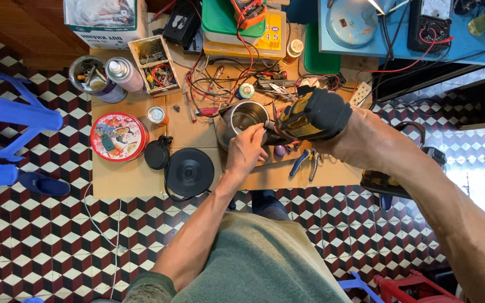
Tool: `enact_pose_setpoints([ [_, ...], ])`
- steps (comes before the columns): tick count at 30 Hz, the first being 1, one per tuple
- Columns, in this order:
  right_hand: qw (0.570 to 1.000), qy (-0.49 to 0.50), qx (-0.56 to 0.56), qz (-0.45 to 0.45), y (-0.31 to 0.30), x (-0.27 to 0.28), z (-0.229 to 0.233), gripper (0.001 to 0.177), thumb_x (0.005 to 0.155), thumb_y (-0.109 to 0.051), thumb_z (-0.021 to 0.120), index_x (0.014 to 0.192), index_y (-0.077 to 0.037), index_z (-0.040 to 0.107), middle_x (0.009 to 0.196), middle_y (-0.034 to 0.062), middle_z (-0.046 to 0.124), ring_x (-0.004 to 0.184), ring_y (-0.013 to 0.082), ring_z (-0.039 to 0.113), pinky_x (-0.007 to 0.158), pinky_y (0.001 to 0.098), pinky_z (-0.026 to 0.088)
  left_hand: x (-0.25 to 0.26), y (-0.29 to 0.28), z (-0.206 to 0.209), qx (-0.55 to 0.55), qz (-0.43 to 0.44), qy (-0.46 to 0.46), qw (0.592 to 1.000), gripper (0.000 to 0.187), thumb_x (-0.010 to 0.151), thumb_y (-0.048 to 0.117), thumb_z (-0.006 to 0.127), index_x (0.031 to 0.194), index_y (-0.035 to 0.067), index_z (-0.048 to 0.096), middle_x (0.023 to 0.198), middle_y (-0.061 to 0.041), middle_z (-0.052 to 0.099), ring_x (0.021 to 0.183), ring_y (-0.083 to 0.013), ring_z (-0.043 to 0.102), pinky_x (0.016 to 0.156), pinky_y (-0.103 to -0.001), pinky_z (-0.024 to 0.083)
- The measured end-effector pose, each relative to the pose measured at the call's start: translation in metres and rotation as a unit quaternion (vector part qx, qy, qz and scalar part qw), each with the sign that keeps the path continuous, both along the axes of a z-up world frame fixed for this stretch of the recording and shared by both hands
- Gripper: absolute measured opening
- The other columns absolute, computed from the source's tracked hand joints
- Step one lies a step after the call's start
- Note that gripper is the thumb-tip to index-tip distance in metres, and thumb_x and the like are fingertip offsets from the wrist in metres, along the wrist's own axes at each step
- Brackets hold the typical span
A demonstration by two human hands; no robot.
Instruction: The person reassembles a disassembled electric kettle on a cluttered workbench. They attach the handle to the kettle body, insert screws, and use a power drill to tighten them. The person then attaches the base to the kettle and secures it with screws using the drill.
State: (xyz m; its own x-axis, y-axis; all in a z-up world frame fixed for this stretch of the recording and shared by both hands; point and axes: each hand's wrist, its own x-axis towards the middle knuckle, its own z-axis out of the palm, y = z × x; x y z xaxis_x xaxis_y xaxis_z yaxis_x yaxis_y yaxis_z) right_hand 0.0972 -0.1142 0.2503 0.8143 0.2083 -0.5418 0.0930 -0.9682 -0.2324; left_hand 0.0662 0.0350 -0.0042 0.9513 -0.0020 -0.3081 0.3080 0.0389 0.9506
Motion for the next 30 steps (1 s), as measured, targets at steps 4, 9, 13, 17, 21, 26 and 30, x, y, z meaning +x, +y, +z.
enact_pose_setpoints([
  [4, 0.999, 0.015, -0.027, -0.021, -0.002, 0.003, -0.002, 0.034, 0.087, -0.031, 0.079, 0.116, -0.015, 0.071, 0.09, 0.0079, 0.078, 0.081, 0.0218, 0.073, 0.073, 0.0384, 0.061, 0.023, 0.012, -0.014, -0.082, -0.048, 0.049, 0.994, 0.046, 0.102, 0.037, 0.064, 0.081, -0.004, 0.067, 0.068, -0.003, 0.064, 0.056, -0.0173, 0.075, 0.046, -0.026, 0.058],
  [9, 0.998, 0.019, -0.033, -0.044, -0.008, 0.005, -0.006, 0.033, 0.087, -0.032, 0.079, 0.114, -0.014, 0.073, 0.088, 0.0073, 0.078, 0.078, 0.0223, 0.073, 0.071, 0.0388, 0.061, 0.027, 0.016, -0.01, -0.071, -0.063, 0.067, 0.993, 0.043, 0.096, 0.042, 0.066, 0.076, 0.003, 0.07, 0.065, 0.0, 0.064, 0.052, -0.0163, 0.072, 0.043, -0.023, 0.053],
  [13, 0.997, 0.017, -0.04, -0.061, -0.011, 0.005, -0.005, 0.033, 0.086, -0.033, 0.08, 0.112, -0.014, 0.073, 0.083, 0.0067, 0.078, 0.072, 0.0222, 0.074, 0.065, 0.0375, 0.063, 0.028, 0.016, -0.009, -0.061, -0.066, 0.07, 0.994, 0.047, 0.097, 0.044, 0.066, 0.075, 0.002, 0.068, 0.064, 0.0, 0.061, 0.052, -0.0159, 0.073, 0.042, -0.023, 0.052],
  [17, 0.996, 0.031, -0.075, -0.044, -0.009, 0.007, -0.006, 0.03, 0.089, -0.035, 0.079, 0.111, -0.015, 0.074, 0.082, 0.0082, 0.079, 0.072, 0.0215, 0.074, 0.064, 0.0377, 0.063, 0.028, 0.017, -0.01, -0.065, -0.074, 0.075, 0.992, 0.052, 0.1, 0.044, 0.066, 0.074, -0.001, 0.065, 0.063, -0.002, 0.054, 0.053, -0.0168, 0.074, 0.042, -0.023, 0.051],
  [21, 0.999, 0.012, -0.036, -0.021, -0.01, 0.007, -0.006, 0.031, 0.088, -0.034, 0.078, 0.113, -0.017, 0.074, 0.088, 0.0067, 0.079, 0.078, 0.021, 0.074, 0.068, 0.0377, 0.063, 0.03, 0.016, -0.004, -0.058, -0.063, 0.086, 0.993, 0.042, 0.094, 0.041, 0.066, 0.082, 0.002, 0.075, 0.065, -0.001, 0.066, 0.052, -0.0179, 0.074, 0.04, -0.023, 0.053],
  [26, 0.999, 0.013, -0.034, -0.033, -0.012, 0.007, -0.009, 0.031, 0.089, -0.034, 0.077, 0.115, -0.016, 0.073, 0.093, 0.0075, 0.079, 0.084, 0.0229, 0.075, 0.073, 0.039, 0.062, 0.029, 0.016, -0.003, -0.071, -0.063, 0.083, 0.992, 0.045, 0.096, 0.04, 0.066, 0.086, -0.002, 0.076, 0.068, -0.003, 0.066, 0.053, -0.0187, 0.074, 0.042, -0.024, 0.053],
  [30, 1.0, -0.013, -0.02, 0.003, -0.018, 0.009, -0.015, 0.034, 0.086, -0.032, 0.079, 0.115, -0.016, 0.072, 0.095, 0.0076, 0.078, 0.085, 0.0225, 0.074, 0.074, 0.0382, 0.061, 0.029, 0.016, -0.004, -0.089, -0.06, 0.088, 0.99, 0.044, 0.095, 0.04, 0.066, 0.089, -0.002, 0.076, 0.069, -0.002, 0.067, 0.053, -0.0189, 0.074, 0.043, -0.024, 0.054],
])
